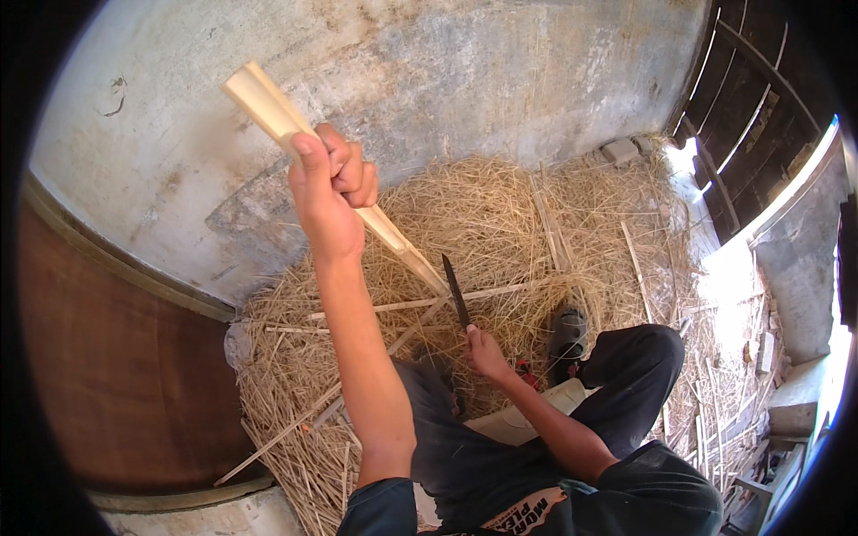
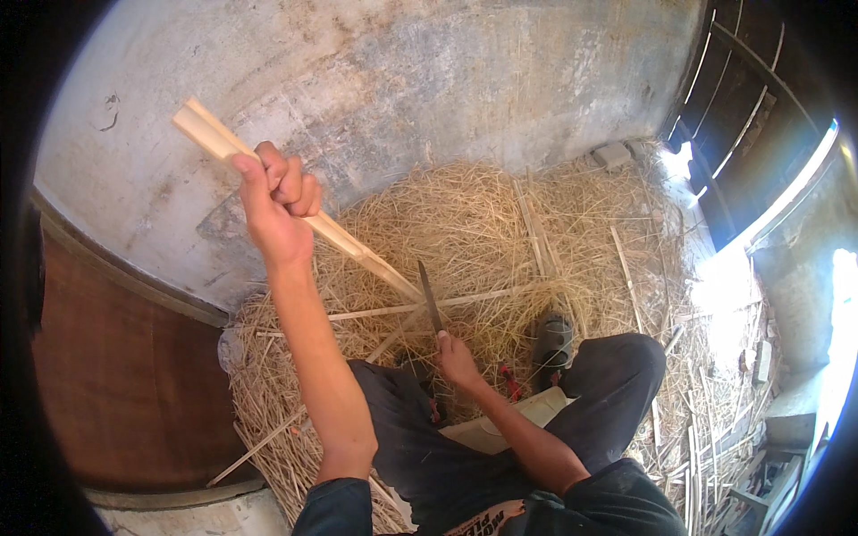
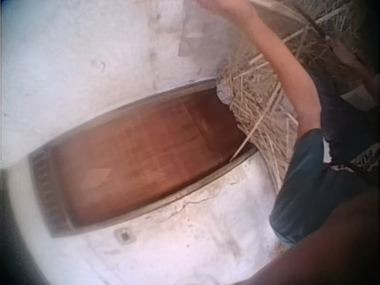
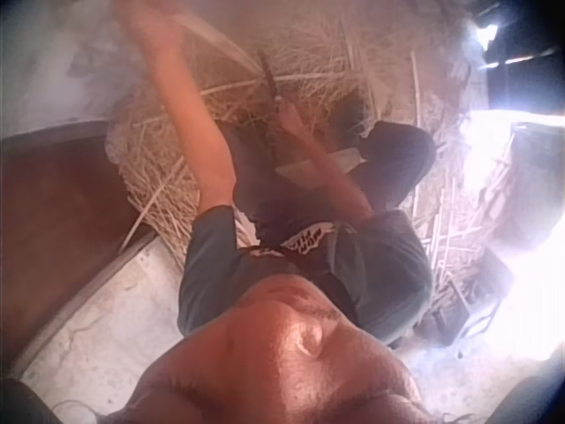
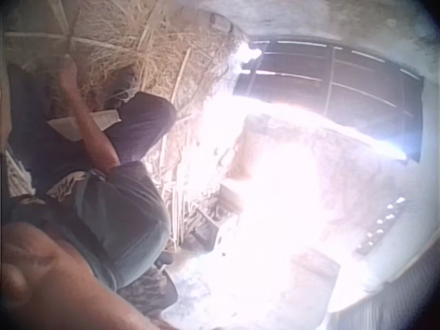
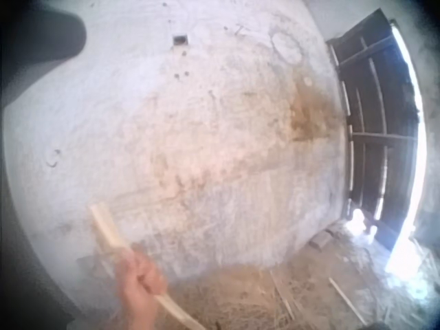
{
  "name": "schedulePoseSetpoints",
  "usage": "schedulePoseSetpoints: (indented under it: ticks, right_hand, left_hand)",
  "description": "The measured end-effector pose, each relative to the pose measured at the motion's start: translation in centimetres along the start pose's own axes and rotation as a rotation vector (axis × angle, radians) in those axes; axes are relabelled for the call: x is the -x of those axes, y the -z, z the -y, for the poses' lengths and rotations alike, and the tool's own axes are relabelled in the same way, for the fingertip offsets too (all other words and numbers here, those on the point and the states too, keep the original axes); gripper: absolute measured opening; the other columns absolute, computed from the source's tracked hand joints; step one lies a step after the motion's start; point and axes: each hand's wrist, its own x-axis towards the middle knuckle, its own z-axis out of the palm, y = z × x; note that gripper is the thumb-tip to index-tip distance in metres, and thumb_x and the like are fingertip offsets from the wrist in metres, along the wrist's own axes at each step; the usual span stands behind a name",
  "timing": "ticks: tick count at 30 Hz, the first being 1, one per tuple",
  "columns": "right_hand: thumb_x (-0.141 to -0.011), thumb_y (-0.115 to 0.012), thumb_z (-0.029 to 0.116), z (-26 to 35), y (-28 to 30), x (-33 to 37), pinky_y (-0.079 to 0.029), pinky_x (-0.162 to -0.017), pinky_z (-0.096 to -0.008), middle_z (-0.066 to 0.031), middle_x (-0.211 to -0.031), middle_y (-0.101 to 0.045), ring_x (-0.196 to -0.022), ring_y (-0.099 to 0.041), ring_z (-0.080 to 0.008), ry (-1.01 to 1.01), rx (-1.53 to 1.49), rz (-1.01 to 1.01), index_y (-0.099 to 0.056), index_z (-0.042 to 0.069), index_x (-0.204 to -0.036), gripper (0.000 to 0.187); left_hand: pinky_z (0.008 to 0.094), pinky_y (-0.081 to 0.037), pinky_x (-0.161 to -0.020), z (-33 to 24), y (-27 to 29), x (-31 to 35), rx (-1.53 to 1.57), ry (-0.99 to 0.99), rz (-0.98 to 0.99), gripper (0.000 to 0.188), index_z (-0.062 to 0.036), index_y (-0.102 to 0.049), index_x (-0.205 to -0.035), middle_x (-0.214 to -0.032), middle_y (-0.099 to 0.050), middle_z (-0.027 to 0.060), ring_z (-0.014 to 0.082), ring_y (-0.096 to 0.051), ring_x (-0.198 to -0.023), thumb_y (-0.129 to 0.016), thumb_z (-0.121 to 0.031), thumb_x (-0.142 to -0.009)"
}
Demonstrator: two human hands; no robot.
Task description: The person sits on a straw-covered floor and uses a large knife to split and shape a long piece of bamboo. They repeatedly strike the bamboo to split it lengthwise and then use a red utility knife to refine the edges and smooth the surface.
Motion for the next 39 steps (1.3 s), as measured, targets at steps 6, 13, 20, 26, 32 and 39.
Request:
schedulePoseSetpoints:
  ticks: [6,13,20,26,32,39]
  right_hand:
    - [-0.112,-0.037,0.047,11.4,3.7,3.4,-0.033,-0.045,-0.0263,0.0024,-0.067,-0.042,-0.049,-0.037,-0.008,0.009,-0.7,-0.02,-0.046,0.011,-0.093,0.041]
    - [-0.111,-0.038,0.042,-5.3,-1.9,-1.4,-0.04,-0.055,-0.0346,-0.0033,-0.07,-0.048,-0.057,-0.044,-0.0148,0.204,-0.153,-0.341,-0.052,0.011,-0.083,0.045]
    - [-0.112,-0.037,0.044,0.8,0.3,3.3,-0.032,-0.044,-0.0286,0.0035,-0.063,-0.039,-0.047,-0.036,-0.0094,-0.326,-0.672,0.039,-0.045,0.013,-0.091,0.039]
    - [-0.112,-0.036,0.048,6.1,0.9,3.5,-0.033,-0.044,-0.0302,0.0014,-0.061,-0.04,-0.047,-0.037,-0.0107,0.231,-0.867,-0.256,-0.046,0.013,-0.089,0.043]
    - [-0.111,-0.036,0.051,4.5,0.3,3.3,-0.033,-0.043,-0.0285,0.0012,-0.06,-0.041,-0.046,-0.034,-0.0097,-0.232,-0.558,0.044,-0.049,0.012,-0.089,0.046]
    - [-0.113,-0.035,0.044,12.7,2.0,5.2,-0.036,-0.045,-0.0325,-0.0043,-0.064,-0.046,-0.05,-0.044,-0.0129,0.445,-0.722,-0.37,-0.051,0.009,-0.086,0.047]
  left_hand:
    - [0.0277,-0.01,-0.047,-0.4,0.6,0.4,-0.001,0.017,0.051,0.056,-0.0185,-0.03,-0.075,-0.061,-0.019,-0.0078,0.0063,-0.011,-0.05,-0.038,-0.065,-0.107]
    - [0.0277,-0.011,-0.046,0.3,-1.1,-0.2,0.034,0.034,0.064,0.056,-0.0188,-0.03,-0.075,-0.059,-0.019,-0.0081,0.006,-0.011,-0.049,-0.037,-0.065,-0.106]
    - [0.0271,-0.011,-0.044,-0.5,2.3,0.7,0.086,0.012,0.144,0.054,-0.0188,-0.031,-0.077,-0.057,-0.02,-0.0085,0.0064,-0.011,-0.047,-0.032,-0.062,-0.108]
    - [0.0268,-0.012,-0.042,-0.4,3.4,0.6,0.271,0.054,0.345,0.054,-0.0187,-0.031,-0.077,-0.055,-0.022,-0.0076,0.0068,-0.011,-0.044,-0.031,-0.063,-0.108]
    - [0.0271,-0.012,-0.04,-0.2,4.6,0.4,0.368,0.047,0.439,0.054,-0.0179,-0.031,-0.077,-0.054,-0.022,-0.0071,0.0066,-0.012,-0.043,-0.034,-0.063,-0.107]
    - [0.0267,-0.013,-0.039,-0.8,5.0,1.0,0.347,0.053,0.418,0.054,-0.0175,-0.031,-0.077,-0.054,-0.023,-0.0071,0.0065,-0.013,-0.042,-0.034,-0.063,-0.107]
